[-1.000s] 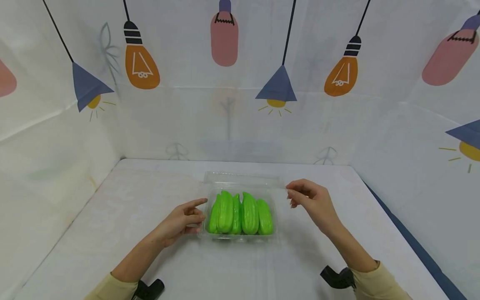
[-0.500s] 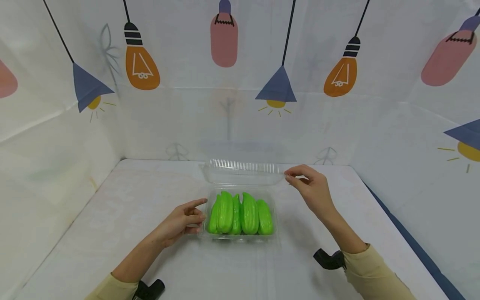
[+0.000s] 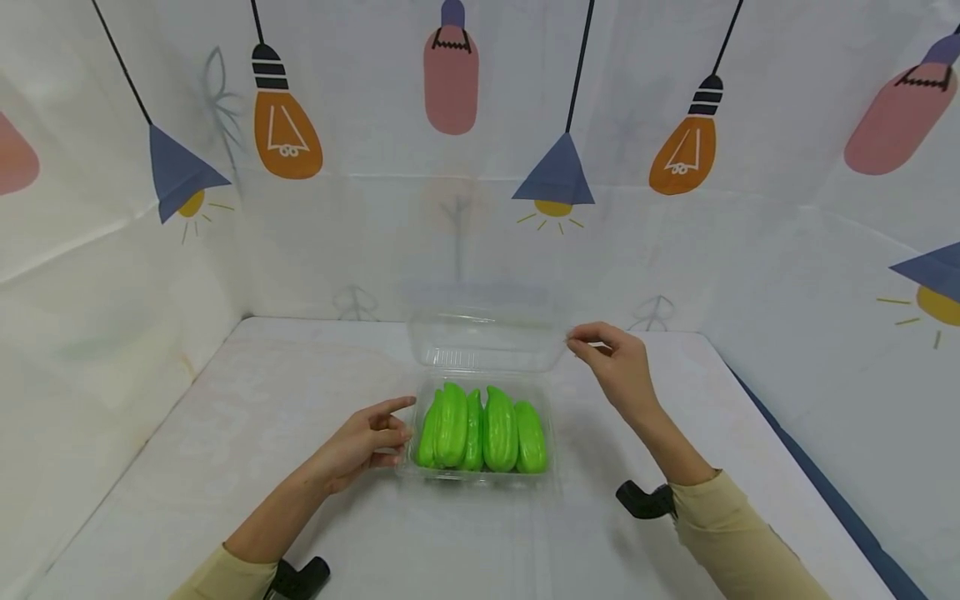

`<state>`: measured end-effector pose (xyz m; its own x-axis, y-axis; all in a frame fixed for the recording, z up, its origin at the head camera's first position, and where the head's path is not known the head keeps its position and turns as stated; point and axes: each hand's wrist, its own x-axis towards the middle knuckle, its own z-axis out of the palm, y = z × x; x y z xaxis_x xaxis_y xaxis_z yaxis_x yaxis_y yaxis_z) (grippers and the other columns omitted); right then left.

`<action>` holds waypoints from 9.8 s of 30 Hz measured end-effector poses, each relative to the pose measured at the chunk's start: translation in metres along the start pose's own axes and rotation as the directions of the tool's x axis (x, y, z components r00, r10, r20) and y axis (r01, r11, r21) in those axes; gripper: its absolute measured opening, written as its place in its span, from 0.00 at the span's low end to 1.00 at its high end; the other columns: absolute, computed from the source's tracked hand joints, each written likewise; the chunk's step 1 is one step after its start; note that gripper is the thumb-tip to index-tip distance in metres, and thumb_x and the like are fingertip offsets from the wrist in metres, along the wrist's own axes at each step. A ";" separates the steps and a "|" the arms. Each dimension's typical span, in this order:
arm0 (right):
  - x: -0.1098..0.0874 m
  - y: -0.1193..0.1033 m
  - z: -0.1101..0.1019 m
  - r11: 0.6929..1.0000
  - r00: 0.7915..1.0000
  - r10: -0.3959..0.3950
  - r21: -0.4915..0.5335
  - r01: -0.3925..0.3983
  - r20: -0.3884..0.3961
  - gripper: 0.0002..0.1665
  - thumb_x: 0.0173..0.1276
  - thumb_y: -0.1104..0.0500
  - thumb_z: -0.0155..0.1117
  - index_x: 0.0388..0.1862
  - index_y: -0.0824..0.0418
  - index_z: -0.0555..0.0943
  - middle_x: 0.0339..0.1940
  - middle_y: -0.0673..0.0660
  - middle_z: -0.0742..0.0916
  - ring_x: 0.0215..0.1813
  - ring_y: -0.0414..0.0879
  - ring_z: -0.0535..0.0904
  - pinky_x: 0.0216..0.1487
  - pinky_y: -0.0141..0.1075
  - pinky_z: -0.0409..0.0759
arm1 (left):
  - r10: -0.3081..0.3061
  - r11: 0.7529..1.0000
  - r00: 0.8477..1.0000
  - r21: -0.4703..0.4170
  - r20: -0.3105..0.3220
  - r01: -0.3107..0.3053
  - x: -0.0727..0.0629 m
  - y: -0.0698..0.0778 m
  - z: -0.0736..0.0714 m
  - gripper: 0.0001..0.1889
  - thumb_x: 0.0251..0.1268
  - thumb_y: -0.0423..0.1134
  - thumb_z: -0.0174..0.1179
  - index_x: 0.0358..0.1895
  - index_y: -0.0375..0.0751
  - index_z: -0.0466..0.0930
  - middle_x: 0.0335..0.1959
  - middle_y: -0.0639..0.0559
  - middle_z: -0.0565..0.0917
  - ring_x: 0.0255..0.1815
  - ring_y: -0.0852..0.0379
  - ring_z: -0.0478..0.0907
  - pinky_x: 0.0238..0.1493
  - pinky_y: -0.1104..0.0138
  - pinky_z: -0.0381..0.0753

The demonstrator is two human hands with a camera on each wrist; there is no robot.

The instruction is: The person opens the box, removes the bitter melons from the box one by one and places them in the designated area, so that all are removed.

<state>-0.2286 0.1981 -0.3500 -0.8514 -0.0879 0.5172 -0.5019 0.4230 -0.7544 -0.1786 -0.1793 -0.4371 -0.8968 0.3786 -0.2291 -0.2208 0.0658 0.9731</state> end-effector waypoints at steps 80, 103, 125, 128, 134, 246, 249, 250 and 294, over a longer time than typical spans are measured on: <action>0.011 0.088 0.047 0.871 0.859 0.462 0.066 -0.486 0.223 0.21 0.74 0.63 0.58 0.60 0.76 0.77 0.36 0.64 0.88 0.31 0.39 0.84 0.36 0.29 0.86 | 0.000 1.000 1.000 0.002 -0.015 0.000 -0.007 -0.001 0.008 0.36 0.70 0.36 0.61 0.78 0.44 0.56 0.40 0.52 0.75 0.35 0.61 0.77 0.36 0.71 0.85; 0.009 0.096 0.048 0.865 0.841 0.494 -0.023 -0.502 0.220 0.21 0.74 0.55 0.61 0.55 0.71 0.82 0.32 0.59 0.88 0.29 0.39 0.81 0.32 0.30 0.83 | 0.002 1.000 1.000 -0.005 -0.023 -0.003 -0.005 -0.006 0.008 0.36 0.69 0.36 0.62 0.78 0.45 0.57 0.39 0.52 0.75 0.34 0.61 0.77 0.37 0.70 0.86; 0.007 0.087 0.025 0.914 0.889 0.404 -0.070 -0.399 0.217 0.28 0.72 0.48 0.63 0.62 0.65 0.79 0.42 0.66 0.89 0.33 0.47 0.85 0.33 0.34 0.84 | 0.004 1.000 1.000 0.008 -0.021 -0.004 -0.007 -0.002 0.010 0.37 0.70 0.37 0.61 0.78 0.45 0.55 0.40 0.51 0.75 0.35 0.59 0.79 0.38 0.69 0.87; 0.006 0.083 0.024 0.922 0.895 0.387 -0.078 -0.379 0.222 0.27 0.71 0.48 0.64 0.63 0.62 0.79 0.42 0.64 0.89 0.35 0.49 0.85 0.34 0.34 0.85 | 0.002 1.000 1.000 0.009 -0.023 -0.001 -0.007 -0.002 0.009 0.37 0.70 0.37 0.61 0.78 0.44 0.55 0.40 0.51 0.75 0.36 0.59 0.79 0.38 0.69 0.87; 0.003 0.074 0.022 0.935 0.898 0.353 -0.064 -0.349 0.262 0.26 0.71 0.48 0.64 0.63 0.60 0.79 0.46 0.67 0.88 0.40 0.60 0.85 0.37 0.37 0.86 | -0.003 1.000 1.000 0.008 -0.021 0.003 -0.007 -0.002 0.010 0.36 0.70 0.37 0.61 0.78 0.44 0.55 0.39 0.51 0.75 0.36 0.59 0.78 0.39 0.69 0.87; -0.047 -0.048 0.082 0.837 0.713 0.402 -0.546 -0.033 0.574 0.49 0.52 0.52 0.68 0.76 0.47 0.65 0.56 0.60 0.80 0.39 0.49 0.74 0.33 0.39 0.72 | 0.014 1.000 1.000 0.023 -0.019 -0.014 -0.009 -0.002 0.011 0.36 0.71 0.37 0.60 0.78 0.43 0.55 0.38 0.53 0.76 0.40 0.59 0.79 0.40 0.69 0.87; -0.048 -0.046 0.084 0.838 0.724 0.396 -0.545 -0.032 0.565 0.50 0.53 0.47 0.73 0.75 0.50 0.66 0.56 0.61 0.80 0.41 0.48 0.75 0.36 0.41 0.75 | 0.015 1.000 1.000 0.025 -0.019 -0.014 -0.010 -0.002 0.011 0.36 0.71 0.37 0.60 0.78 0.44 0.55 0.38 0.53 0.76 0.40 0.59 0.79 0.40 0.69 0.87; -0.049 -0.047 0.085 0.838 0.728 0.395 -0.545 -0.034 0.561 0.51 0.52 0.45 0.75 0.75 0.50 0.67 0.56 0.61 0.80 0.42 0.49 0.76 0.37 0.42 0.77 | 0.015 1.000 1.000 0.026 -0.019 -0.015 -0.010 -0.002 0.011 0.36 0.71 0.38 0.60 0.78 0.44 0.55 0.38 0.53 0.76 0.40 0.59 0.79 0.40 0.69 0.87; -0.017 -0.002 0.046 0.950 0.878 0.199 -0.306 -0.063 0.436 0.35 0.67 0.56 0.67 0.73 0.50 0.71 0.65 0.60 0.81 0.52 0.55 0.83 0.35 0.34 0.82 | 0.011 1.000 1.000 0.023 -0.013 -0.011 -0.011 -0.002 0.011 0.37 0.70 0.39 0.62 0.78 0.44 0.54 0.38 0.53 0.76 0.38 0.59 0.80 0.39 0.70 0.87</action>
<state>-0.2205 0.1575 -0.3759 -0.9136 -0.3861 0.1278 -0.3764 0.6835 -0.6255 -0.1644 -0.1733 -0.4362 -0.9039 0.3677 -0.2184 -0.2021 0.0828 0.9759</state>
